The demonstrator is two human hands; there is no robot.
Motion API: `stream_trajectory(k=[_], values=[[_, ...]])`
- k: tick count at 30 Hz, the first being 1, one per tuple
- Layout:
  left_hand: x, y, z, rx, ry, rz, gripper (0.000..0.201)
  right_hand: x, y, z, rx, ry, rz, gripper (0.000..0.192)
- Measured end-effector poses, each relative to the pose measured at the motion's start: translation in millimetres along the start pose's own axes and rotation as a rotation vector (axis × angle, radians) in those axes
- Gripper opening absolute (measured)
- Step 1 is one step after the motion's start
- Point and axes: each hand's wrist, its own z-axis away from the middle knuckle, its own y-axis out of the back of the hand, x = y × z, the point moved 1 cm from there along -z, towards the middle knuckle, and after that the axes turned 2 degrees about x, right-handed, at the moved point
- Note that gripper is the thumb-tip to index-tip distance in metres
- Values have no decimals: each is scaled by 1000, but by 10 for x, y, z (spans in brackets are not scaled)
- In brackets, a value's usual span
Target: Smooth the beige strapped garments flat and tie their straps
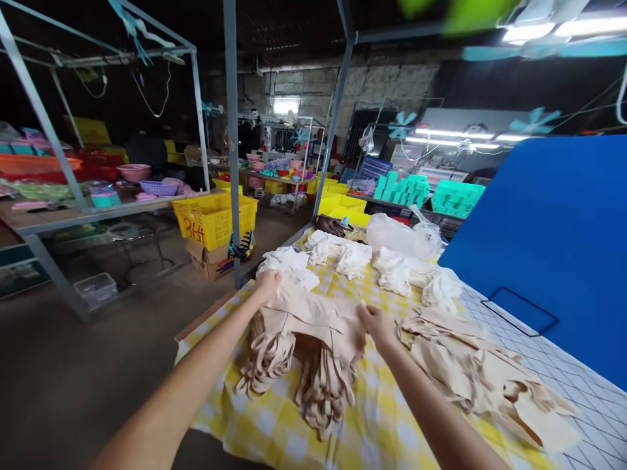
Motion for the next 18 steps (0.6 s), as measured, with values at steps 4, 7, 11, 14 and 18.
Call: stream_trajectory(k=[4, 7, 11, 14, 18], values=[[-148, -224, 1, -20, 43, -167, 23, 172, -173, -43, -9, -20, 158, 33], [-169, -241, -47, -23, 64, -258, 27, 183, -159, -80, -6, -19, 264, 29], [-168, -278, -88, -53, 83, -368, 30, 167, -204, -83, -7, -53, 383, 24], [-146, -297, -51, -82, 61, -436, 32, 171, -248, 1, -7, -83, 444, 23], [5, -138, 81, -27, 59, -637, 44, 311, -115, 144, 5, -38, 482, 27]])
